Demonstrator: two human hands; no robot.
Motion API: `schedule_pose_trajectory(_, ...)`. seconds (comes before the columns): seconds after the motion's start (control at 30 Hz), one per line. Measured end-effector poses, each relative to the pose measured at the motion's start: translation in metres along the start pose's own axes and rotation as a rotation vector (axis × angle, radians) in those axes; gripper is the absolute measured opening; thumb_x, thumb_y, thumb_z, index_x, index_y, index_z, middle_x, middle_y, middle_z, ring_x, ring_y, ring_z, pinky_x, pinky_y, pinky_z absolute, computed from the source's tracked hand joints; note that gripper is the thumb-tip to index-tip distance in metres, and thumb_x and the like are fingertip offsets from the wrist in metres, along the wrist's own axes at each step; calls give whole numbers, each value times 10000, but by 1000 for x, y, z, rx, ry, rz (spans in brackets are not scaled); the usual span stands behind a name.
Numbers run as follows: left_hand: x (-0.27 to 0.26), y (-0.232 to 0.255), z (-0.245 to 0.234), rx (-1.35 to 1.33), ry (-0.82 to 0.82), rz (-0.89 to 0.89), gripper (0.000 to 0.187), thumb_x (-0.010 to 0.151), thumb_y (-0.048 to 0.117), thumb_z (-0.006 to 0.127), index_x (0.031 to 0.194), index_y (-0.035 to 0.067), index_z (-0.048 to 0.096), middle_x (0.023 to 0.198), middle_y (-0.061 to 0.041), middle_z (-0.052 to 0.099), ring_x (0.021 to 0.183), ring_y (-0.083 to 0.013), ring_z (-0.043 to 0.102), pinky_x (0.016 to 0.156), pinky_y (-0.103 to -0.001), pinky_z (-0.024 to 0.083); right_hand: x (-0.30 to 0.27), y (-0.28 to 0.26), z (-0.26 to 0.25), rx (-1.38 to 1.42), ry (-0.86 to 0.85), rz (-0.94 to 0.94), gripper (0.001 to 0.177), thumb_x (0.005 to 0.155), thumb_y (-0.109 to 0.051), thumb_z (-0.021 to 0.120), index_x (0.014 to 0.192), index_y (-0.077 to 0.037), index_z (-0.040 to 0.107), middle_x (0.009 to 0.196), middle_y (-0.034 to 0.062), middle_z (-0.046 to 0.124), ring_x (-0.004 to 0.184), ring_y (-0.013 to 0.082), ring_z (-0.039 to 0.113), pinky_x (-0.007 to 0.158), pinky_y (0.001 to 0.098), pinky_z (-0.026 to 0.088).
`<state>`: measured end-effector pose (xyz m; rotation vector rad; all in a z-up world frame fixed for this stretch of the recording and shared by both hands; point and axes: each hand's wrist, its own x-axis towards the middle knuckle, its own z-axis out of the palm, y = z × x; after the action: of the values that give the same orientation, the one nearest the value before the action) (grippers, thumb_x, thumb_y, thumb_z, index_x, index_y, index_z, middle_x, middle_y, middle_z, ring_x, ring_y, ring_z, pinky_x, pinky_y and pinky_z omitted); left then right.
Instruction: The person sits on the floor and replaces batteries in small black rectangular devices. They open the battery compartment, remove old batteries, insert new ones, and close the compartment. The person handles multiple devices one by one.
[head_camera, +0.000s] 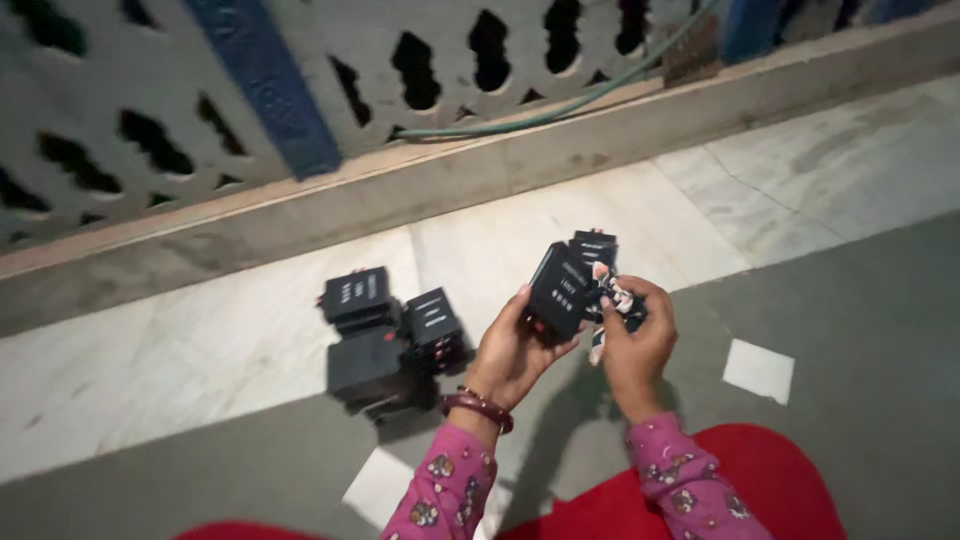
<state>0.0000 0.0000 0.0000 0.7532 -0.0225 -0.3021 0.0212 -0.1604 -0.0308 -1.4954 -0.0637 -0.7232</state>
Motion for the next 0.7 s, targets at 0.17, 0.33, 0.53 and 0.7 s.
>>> schedule_pose_trajectory(0.17,-68,5,-5,-7,73,95,552,1089,435,368,1421,32,549,1294,-124,666,1120,-237,652,970,-389,526,-61,-63,8,-135,-388,-444,479,835,34,632,1307,-45,630,1387,175,623,1340,348,577,1123,436,454)
schedule_pose_trajectory(0.33,-84,-4,8,-102,183,190,500,1080,387,344,1410,69,543,1338,-86,653,1198,-183,661,1029,-335,544,-79,-92,26,-217,-586,-735,545,900,13,501,1431,-80,578,1544,145,528,1499,330,423,1246,480,306)
schedule_pose_trajectory(0.53,-72,-17,35,-25,257,87,504,1055,437,379,1371,93,566,1244,-77,685,1081,-197,672,895,-389,552,-38,-95,15,-184,-452,-473,552,960,30,464,1494,-94,522,1572,136,494,1512,327,405,1234,445,319)
schedule_pose_trajectory(0.7,-69,-7,37,-76,267,222,499,1072,407,417,1371,48,593,1157,-74,707,979,-186,675,806,-365,518,-53,-87,20,-151,-463,-401,551,960,29,457,1491,-102,521,1583,120,484,1512,326,399,1235,444,323)
